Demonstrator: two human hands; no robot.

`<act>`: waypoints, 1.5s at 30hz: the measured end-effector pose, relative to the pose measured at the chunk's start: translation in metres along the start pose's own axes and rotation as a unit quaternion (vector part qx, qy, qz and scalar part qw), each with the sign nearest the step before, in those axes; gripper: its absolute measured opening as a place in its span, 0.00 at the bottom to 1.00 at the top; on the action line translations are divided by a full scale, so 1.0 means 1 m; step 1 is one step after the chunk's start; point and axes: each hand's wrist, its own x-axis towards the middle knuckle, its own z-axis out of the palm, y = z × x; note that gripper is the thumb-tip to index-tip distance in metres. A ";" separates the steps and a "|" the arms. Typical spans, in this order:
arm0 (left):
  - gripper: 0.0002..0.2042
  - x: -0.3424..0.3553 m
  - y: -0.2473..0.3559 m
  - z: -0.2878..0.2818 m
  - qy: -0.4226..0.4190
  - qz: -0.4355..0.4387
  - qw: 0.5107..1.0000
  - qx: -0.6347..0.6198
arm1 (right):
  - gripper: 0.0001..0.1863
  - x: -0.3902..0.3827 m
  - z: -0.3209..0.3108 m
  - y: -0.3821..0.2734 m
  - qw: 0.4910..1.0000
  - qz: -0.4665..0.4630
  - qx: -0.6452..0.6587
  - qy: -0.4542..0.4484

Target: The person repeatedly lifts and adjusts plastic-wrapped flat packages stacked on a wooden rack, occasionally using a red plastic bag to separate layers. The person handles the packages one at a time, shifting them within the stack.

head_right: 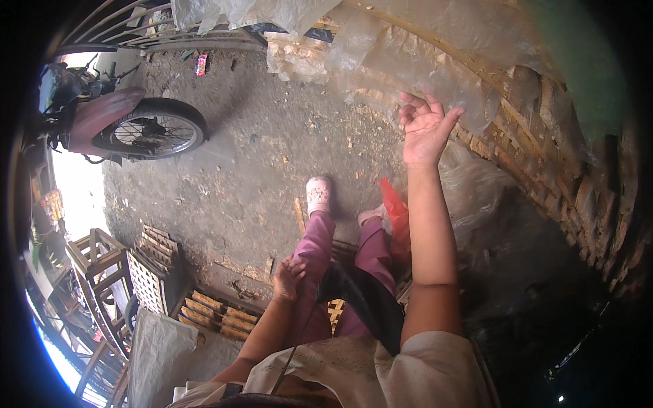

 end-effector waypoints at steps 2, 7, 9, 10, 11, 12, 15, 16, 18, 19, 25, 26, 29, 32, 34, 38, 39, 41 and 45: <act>0.22 0.003 0.003 -0.009 -0.010 -0.010 0.999 -0.033 | 0.24 0.015 0.000 -0.004 0.998 -0.024 -0.039 0.040; 0.22 0.004 0.007 -0.008 -0.042 -0.020 0.997 -0.056 | 0.11 0.006 0.002 -0.007 0.997 -0.035 -0.023 0.063; 0.22 0.001 0.013 0.001 -0.047 -0.022 0.998 -0.030 | 0.10 -0.022 0.013 -0.006 0.995 -0.027 -0.039 0.089; 0.22 -0.003 0.020 0.011 -0.052 -0.015 0.998 -0.026 | 0.10 -0.035 0.012 -0.005 0.990 -0.017 -0.128 0.062; 0.22 -0.007 0.027 0.022 -0.057 -0.008 0.998 -0.022 | 0.10 -0.048 0.009 -0.002 0.976 -0.005 -0.216 0.035; 0.22 -0.011 0.038 0.034 -0.060 0.001 0.998 -0.020 | 0.11 -0.067 0.013 -0.002 0.967 0.042 -0.252 -0.024; 0.20 -0.014 0.071 0.068 -0.144 0.114 0.982 0.049 | 0.12 -0.129 0.006 0.015 0.902 0.138 -0.345 -0.218; 0.19 -0.017 0.084 0.081 -0.139 0.133 0.979 0.063 | 0.12 -0.141 -0.012 0.023 0.863 0.173 -0.417 -0.227; 0.17 -0.024 0.106 0.107 -0.127 0.173 0.972 0.091 | 0.12 -0.155 -0.082 0.044 0.833 0.215 -0.491 -0.135; 0.17 -0.025 0.112 0.114 -0.129 0.177 0.972 0.085 | 0.12 -0.157 -0.135 0.054 0.841 0.223 -0.493 -0.030; 0.15 -0.012 0.098 0.116 -0.113 0.120 0.980 0.115 | 0.09 -0.154 -0.444 -0.031 0.791 0.166 -0.111 0.578; 0.15 -0.008 0.085 0.109 -0.106 0.108 0.983 0.108 | 0.10 -0.145 -0.457 -0.054 0.794 0.131 -0.099 0.586; 0.14 -0.006 0.064 0.108 -0.092 0.086 0.984 0.128 | 0.13 -0.118 -0.470 -0.072 0.806 0.071 -0.062 0.584; 0.14 -0.010 0.052 0.118 -0.090 0.090 0.979 0.158 | 0.17 -0.084 -0.457 -0.067 0.824 0.033 -0.051 0.564; 0.14 -0.014 0.049 0.128 -0.101 0.109 0.975 0.165 | 0.20 -0.055 -0.434 -0.057 0.840 0.013 -0.054 0.540; 0.14 -0.020 0.052 0.144 -0.128 0.146 0.969 0.153 | 0.25 -0.003 -0.325 -0.008 0.887 -0.029 -0.099 0.451; 0.13 -0.020 0.052 0.146 -0.132 0.151 0.968 0.148 | 0.27 0.006 -0.279 0.005 0.905 -0.033 -0.122 0.405; 0.13 -0.020 0.051 0.148 -0.126 0.153 0.970 0.144 | 0.31 0.017 -0.171 0.011 0.934 0.103 -0.223 0.259; 0.13 -0.023 0.049 0.156 -0.126 0.143 0.972 0.136 | 0.28 0.032 -0.031 0.003 0.978 0.207 -0.019 0.004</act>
